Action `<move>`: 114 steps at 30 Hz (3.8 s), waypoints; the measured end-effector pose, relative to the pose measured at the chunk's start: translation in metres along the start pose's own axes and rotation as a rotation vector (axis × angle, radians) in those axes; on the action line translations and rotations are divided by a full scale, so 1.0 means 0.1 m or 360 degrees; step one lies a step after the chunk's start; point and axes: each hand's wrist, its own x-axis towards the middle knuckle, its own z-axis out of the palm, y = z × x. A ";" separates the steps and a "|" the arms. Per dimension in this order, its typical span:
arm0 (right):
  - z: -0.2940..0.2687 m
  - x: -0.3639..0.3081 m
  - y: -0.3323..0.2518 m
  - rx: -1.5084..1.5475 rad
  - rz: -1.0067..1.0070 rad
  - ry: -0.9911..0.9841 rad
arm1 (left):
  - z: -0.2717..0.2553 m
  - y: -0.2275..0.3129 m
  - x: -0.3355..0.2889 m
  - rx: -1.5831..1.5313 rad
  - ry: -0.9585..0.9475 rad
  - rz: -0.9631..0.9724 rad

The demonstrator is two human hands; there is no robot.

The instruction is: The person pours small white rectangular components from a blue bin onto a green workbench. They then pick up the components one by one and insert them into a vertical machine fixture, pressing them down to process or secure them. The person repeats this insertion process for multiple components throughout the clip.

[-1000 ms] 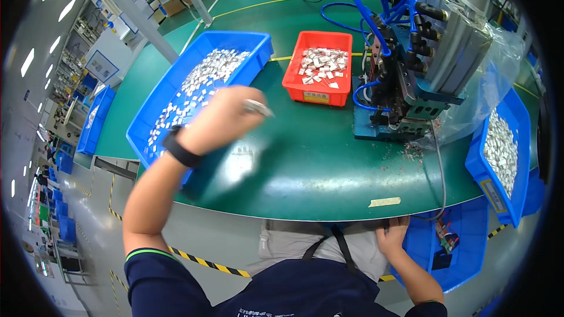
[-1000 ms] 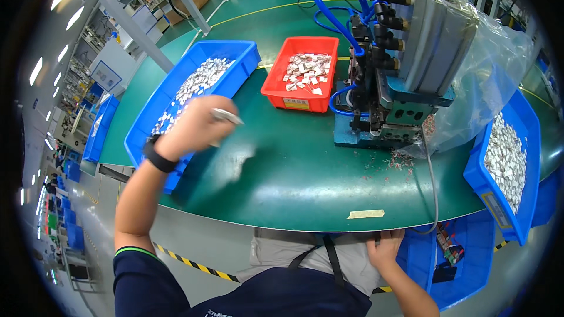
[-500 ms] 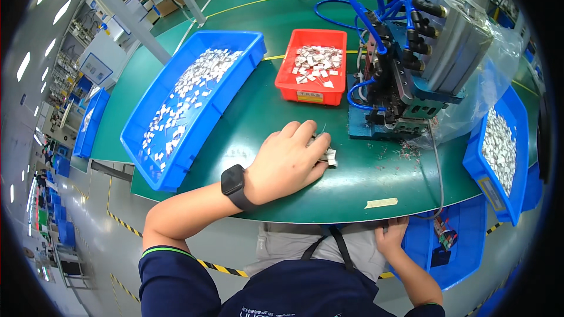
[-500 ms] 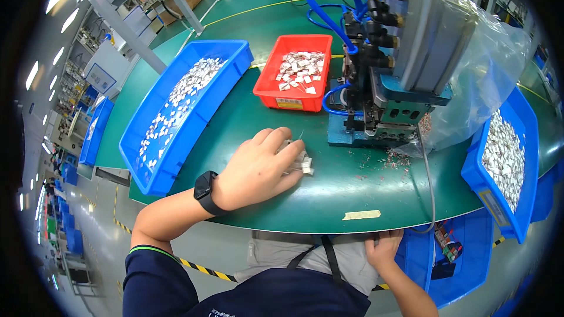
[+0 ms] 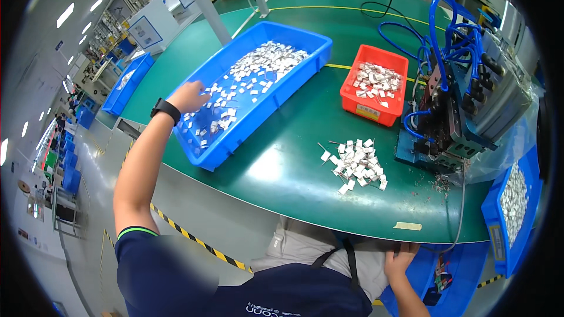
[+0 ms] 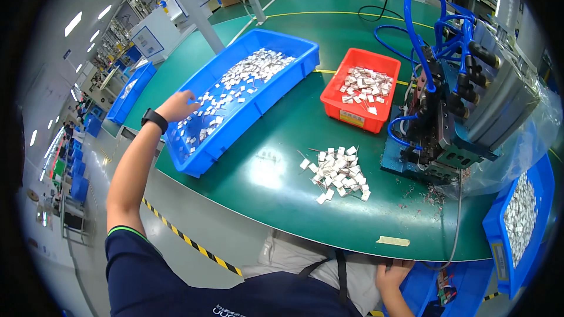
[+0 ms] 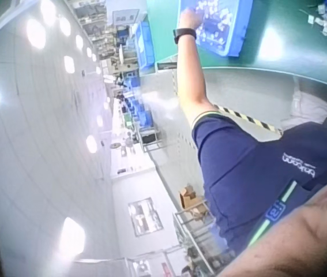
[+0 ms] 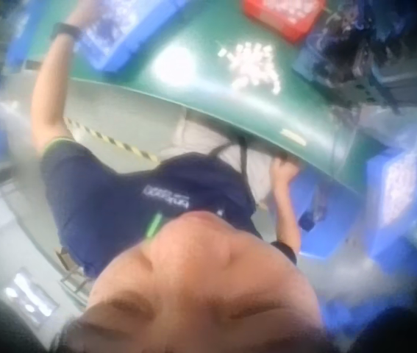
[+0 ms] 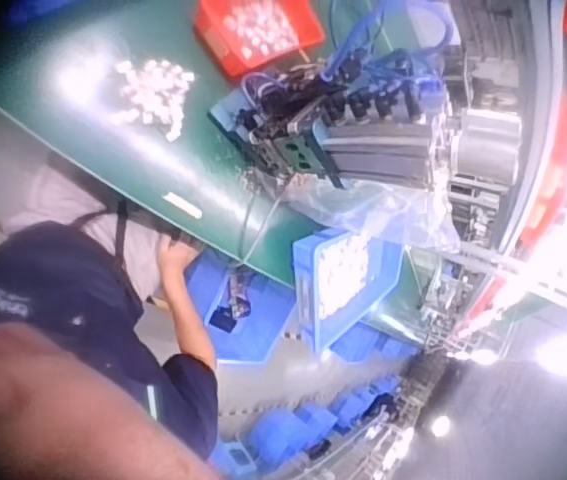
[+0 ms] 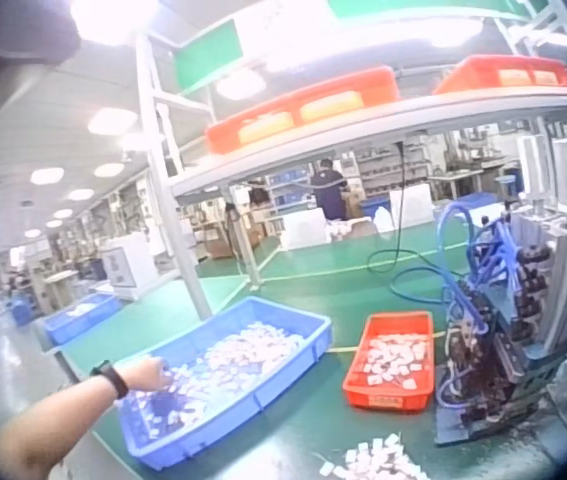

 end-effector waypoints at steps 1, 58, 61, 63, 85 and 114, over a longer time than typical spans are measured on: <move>0.02 0.01 -0.01 0.0012 -0.0003 -0.0014 | 0.10 -0.18 0.08 0.0027 -0.0100 -0.0164; -0.05 0.01 -0.03 0.0087 0.0019 -0.0052 | 0.22 0.53 -0.22 -0.0382 -0.0246 0.1044; -0.05 0.01 -0.01 0.0076 0.0026 -0.0071 | 0.23 0.59 -0.22 -0.0456 -0.0461 0.1165; -0.04 -0.02 0.02 0.0037 0.0013 -0.0056 | 0.17 0.60 -0.26 -0.0426 -0.0607 0.1169; -0.02 0.00 -0.06 0.0040 0.0113 0.0042 | -0.09 0.62 -1.10 -0.0189 -0.0662 0.0711; 0.06 -0.04 0.13 -0.0223 0.0048 -0.0135 | 0.03 0.77 -1.25 -0.0346 -0.0346 0.0433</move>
